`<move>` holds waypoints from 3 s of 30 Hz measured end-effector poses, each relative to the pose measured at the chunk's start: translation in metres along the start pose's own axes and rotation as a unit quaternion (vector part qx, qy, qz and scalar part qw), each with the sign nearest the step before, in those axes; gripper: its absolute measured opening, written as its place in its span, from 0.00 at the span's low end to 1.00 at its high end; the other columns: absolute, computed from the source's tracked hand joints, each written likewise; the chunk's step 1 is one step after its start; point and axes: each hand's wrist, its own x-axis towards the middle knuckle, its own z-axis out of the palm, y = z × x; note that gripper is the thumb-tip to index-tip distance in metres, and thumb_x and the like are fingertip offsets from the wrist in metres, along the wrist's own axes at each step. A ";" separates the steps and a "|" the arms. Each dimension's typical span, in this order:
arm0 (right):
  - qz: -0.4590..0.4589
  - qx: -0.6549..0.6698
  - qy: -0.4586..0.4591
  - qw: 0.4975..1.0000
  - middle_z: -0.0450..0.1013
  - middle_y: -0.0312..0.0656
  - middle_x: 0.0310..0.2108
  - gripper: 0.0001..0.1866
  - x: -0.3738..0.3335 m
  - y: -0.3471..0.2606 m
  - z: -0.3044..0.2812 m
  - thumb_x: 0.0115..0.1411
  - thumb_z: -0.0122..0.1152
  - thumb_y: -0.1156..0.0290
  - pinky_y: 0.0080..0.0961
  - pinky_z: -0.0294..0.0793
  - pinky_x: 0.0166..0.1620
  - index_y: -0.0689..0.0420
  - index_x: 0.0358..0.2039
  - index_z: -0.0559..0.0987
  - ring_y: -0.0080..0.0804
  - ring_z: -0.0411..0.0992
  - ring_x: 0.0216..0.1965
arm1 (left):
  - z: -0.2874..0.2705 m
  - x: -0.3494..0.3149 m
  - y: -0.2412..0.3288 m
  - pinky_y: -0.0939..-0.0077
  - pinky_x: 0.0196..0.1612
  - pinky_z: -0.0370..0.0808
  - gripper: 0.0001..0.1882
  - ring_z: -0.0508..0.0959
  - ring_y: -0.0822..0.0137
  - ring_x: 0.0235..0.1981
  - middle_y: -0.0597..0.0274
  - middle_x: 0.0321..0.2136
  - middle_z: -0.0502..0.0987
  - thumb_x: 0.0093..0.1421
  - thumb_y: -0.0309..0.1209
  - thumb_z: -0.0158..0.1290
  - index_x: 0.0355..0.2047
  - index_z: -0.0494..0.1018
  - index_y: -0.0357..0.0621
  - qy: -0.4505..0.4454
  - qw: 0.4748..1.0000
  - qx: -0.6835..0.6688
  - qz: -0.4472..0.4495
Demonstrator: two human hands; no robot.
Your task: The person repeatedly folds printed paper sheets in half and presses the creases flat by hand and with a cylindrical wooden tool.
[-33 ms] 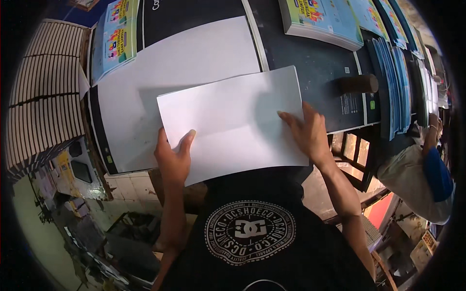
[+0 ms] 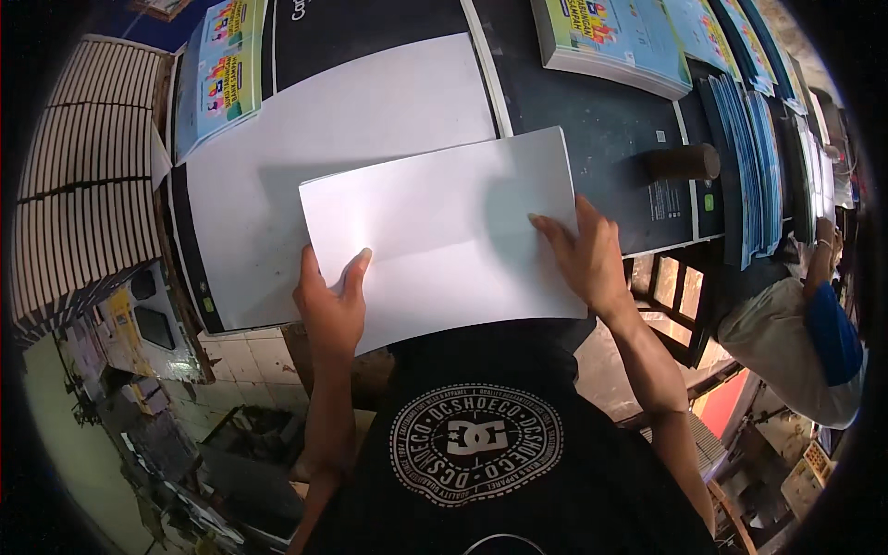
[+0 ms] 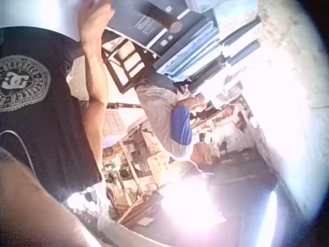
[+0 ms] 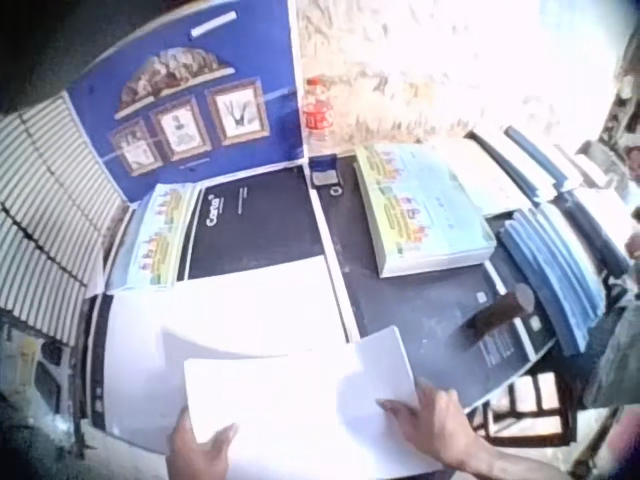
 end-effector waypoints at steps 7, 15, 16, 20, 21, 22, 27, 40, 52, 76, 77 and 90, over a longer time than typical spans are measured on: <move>-0.003 0.282 -0.018 0.959 0.82 0.44 0.36 0.15 0.000 -0.028 -0.032 0.66 0.67 0.71 0.22 0.78 0.38 0.66 0.49 0.80 0.24 0.79 0.34 | -0.044 0.008 0.037 0.66 0.56 0.75 0.25 0.78 0.63 0.49 0.53 0.49 0.78 0.62 0.23 0.63 0.57 0.70 0.30 0.011 0.981 -0.191 -0.023; -0.054 0.383 -0.009 0.922 0.83 0.46 0.37 0.11 -0.006 -0.028 -0.048 0.58 0.72 0.78 0.27 0.80 0.45 0.63 0.41 0.84 0.30 0.81 0.39 | -0.064 0.006 0.003 0.69 0.47 0.78 0.22 0.81 0.64 0.37 0.53 0.38 0.82 0.59 0.18 0.60 0.55 0.72 0.29 0.099 0.955 -0.204 0.192; -0.163 0.454 -0.053 0.874 0.82 0.46 0.37 0.16 0.003 -0.011 -0.049 0.54 0.73 0.75 0.29 0.81 0.46 0.64 0.43 0.84 0.33 0.81 0.40 | -0.071 0.012 -0.016 0.68 0.47 0.78 0.22 0.80 0.64 0.40 0.54 0.39 0.82 0.60 0.20 0.59 0.55 0.72 0.32 0.046 0.954 -0.218 0.203; -0.055 0.433 -0.057 0.898 0.82 0.41 0.31 0.16 0.025 -0.019 -0.029 0.54 0.75 0.66 0.23 0.77 0.38 0.63 0.41 0.86 0.28 0.78 0.31 | -0.052 0.031 -0.027 0.73 0.42 0.75 0.16 0.77 0.71 0.41 0.58 0.40 0.81 0.61 0.22 0.62 0.49 0.77 0.37 -0.024 0.919 -0.386 0.076; -0.055 0.406 -0.036 0.911 0.82 0.40 0.28 0.16 0.027 -0.029 -0.027 0.55 0.75 0.64 0.21 0.76 0.35 0.62 0.39 0.87 0.25 0.77 0.28 | -0.043 0.037 -0.009 0.76 0.41 0.74 0.12 0.77 0.74 0.39 0.60 0.38 0.82 0.61 0.21 0.62 0.46 0.78 0.36 -0.018 0.919 -0.391 0.047; -0.064 0.283 -0.037 0.956 0.81 0.37 0.26 0.11 0.030 -0.026 -0.035 0.60 0.73 0.67 0.18 0.74 0.34 0.61 0.37 0.88 0.22 0.76 0.27 | -0.041 0.039 0.003 0.77 0.40 0.74 0.08 0.77 0.76 0.37 0.61 0.36 0.82 0.61 0.18 0.62 0.41 0.81 0.34 0.050 0.971 -0.221 0.082; -0.232 0.173 0.140 0.947 0.84 0.37 0.32 0.06 0.024 -0.027 -0.021 0.65 0.68 0.76 0.19 0.76 0.38 0.61 0.39 0.89 0.21 0.78 0.32 | -0.026 0.030 0.031 0.79 0.39 0.74 0.04 0.77 0.76 0.35 0.63 0.28 0.81 0.63 0.17 0.60 0.30 0.80 0.28 0.219 0.957 -0.125 0.141; -0.187 0.381 0.078 0.902 0.81 0.35 0.35 0.06 0.044 0.005 0.021 0.64 0.70 0.73 0.21 0.75 0.43 0.61 0.40 0.85 0.20 0.76 0.37 | 0.006 0.044 -0.033 0.77 0.41 0.73 0.09 0.76 0.72 0.33 0.56 0.32 0.80 0.64 0.23 0.60 0.32 0.76 0.25 0.160 0.907 -0.355 0.162; -0.017 0.280 0.064 0.958 0.80 0.39 0.34 0.17 -0.001 -0.026 -0.006 0.70 0.64 0.65 0.20 0.74 0.39 0.69 0.45 0.80 0.20 0.74 0.34 | -0.014 -0.001 0.007 0.63 0.53 0.76 0.22 0.79 0.59 0.50 0.47 0.49 0.79 0.72 0.36 0.54 0.57 0.72 0.28 0.088 0.986 -0.140 -0.019; -0.100 -0.168 -0.081 0.977 0.76 0.53 0.40 0.43 -0.104 0.051 -0.016 0.48 0.79 0.74 0.42 0.78 0.44 0.63 0.63 0.67 0.50 0.78 0.40 | -0.062 -0.083 -0.028 0.69 0.44 0.82 0.28 0.85 0.63 0.39 0.51 0.41 0.84 0.56 0.18 0.66 0.58 0.73 0.30 -0.146 0.976 0.025 -0.161; -0.126 -0.207 -0.049 0.969 0.74 0.53 0.43 0.44 -0.101 0.060 -0.017 0.46 0.79 0.74 0.43 0.75 0.47 0.62 0.64 0.67 0.50 0.75 0.43 | -0.062 -0.081 -0.033 0.70 0.42 0.82 0.24 0.85 0.64 0.37 0.53 0.39 0.84 0.58 0.18 0.65 0.55 0.74 0.30 -0.146 0.970 -0.071 -0.182; -0.419 -0.301 -0.019 0.856 0.71 0.39 0.58 0.31 -0.029 0.082 -0.023 0.57 0.61 0.67 0.42 0.63 0.58 0.54 0.64 0.75 0.38 0.70 0.57 | -0.065 -0.093 -0.032 0.65 0.46 0.84 0.31 0.86 0.59 0.45 0.47 0.44 0.84 0.58 0.24 0.67 0.61 0.71 0.32 -0.166 0.974 0.092 -0.126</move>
